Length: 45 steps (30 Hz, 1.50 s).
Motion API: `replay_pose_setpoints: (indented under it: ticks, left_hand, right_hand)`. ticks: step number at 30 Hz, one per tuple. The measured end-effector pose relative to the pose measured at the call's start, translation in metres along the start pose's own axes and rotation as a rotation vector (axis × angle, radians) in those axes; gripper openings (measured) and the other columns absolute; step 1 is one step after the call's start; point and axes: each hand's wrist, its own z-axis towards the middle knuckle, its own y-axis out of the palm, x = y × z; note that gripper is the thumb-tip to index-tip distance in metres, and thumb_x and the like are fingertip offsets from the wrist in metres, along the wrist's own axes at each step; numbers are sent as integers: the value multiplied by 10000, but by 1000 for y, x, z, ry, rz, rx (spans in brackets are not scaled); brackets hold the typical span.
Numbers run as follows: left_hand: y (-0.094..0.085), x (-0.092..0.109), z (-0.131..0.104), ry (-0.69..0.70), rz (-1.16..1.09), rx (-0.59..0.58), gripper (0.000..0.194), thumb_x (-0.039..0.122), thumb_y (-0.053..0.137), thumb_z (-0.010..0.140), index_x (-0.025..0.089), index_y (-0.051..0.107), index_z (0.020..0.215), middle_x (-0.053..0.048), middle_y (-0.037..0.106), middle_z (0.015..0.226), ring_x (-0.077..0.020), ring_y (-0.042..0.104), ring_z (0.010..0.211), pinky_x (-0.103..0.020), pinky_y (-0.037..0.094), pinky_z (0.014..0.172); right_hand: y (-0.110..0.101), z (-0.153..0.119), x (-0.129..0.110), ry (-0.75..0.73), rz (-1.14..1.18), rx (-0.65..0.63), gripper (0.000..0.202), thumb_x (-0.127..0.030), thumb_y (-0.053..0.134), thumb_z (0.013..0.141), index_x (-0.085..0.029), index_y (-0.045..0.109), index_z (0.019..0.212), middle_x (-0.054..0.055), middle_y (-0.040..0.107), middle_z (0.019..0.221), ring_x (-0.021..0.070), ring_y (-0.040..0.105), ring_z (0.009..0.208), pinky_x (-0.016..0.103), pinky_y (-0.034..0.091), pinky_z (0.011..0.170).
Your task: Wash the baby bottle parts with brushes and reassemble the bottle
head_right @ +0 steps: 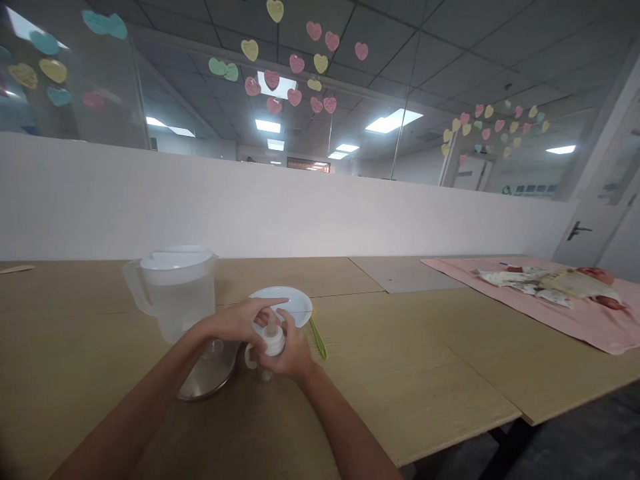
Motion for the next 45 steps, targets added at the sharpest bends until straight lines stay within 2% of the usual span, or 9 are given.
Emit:
replay_pose_setpoints:
  ticks: [7,10,15,20,25,28,33,38,45]
  left_hand:
    - [-8,10,-17,-54,229,-26,888,223,649,571,242,255,1366,-59,543,1210,-219,496,1099,-284,411,869]
    - [-17,2,-25,-230,398,22,841,146,624,557,286,322,1330,-53,498,1280,-236,504,1100,-284,435,829]
    - [-21,-28,-21,-736,661,102,458,84,643,498,163,644,950,-153,656,996,-309,622,860,-340,476,679]
    - [-17,-44,-15,-844,685,89,202,127,690,451,149,655,649,-148,689,795,-313,635,757,-349,477,626]
    - [-29,-15,-28,-737,722,209,305,257,586,625,148,628,907,-157,649,975,-293,607,878,-337,466,685]
    - [-31,20,-40,-383,600,405,374,348,458,761,192,528,1094,-84,599,1112,-237,559,987,-314,433,811]
    - [-11,57,-43,-92,397,264,372,337,432,797,246,509,1149,-10,545,1201,-202,494,1082,-286,371,923]
    - [5,53,-28,-135,421,168,420,216,467,761,205,487,1180,-40,541,1210,-215,477,1116,-300,370,919]
    - [-2,37,-19,-146,304,145,502,248,489,746,211,405,1239,-46,530,1225,-191,501,1096,-266,404,878]
  right_hand:
    - [-2,1,2,21,-72,-32,703,-422,604,642,-164,301,1222,57,664,861,197,643,708,273,498,583]
    - [-6,4,0,2,-127,-58,647,-448,602,660,-178,354,1193,62,661,887,202,643,748,279,500,637]
    - [-7,4,0,-94,-206,-72,529,-481,541,722,-171,426,1135,88,651,943,212,632,818,293,490,704]
    - [-2,1,3,-114,-251,-44,479,-516,482,752,-161,472,1073,87,648,865,203,623,770,284,484,662]
    - [-6,3,3,-204,-230,6,625,-584,447,755,-116,429,1169,136,609,950,237,585,861,350,478,736]
    - [-10,4,4,-189,-199,60,749,-605,446,742,-88,325,1270,157,566,1013,253,554,899,386,470,758]
    - [-10,3,9,-197,-182,141,816,-563,472,741,-83,191,1338,169,524,1065,260,535,917,398,478,719]
    - [-5,1,6,-243,-176,134,707,-485,491,762,-120,248,1316,161,552,1050,246,567,869,378,501,678]
    - [2,1,-2,-118,-140,163,546,-399,504,782,-166,334,1246,120,563,1041,226,570,899,364,501,733]
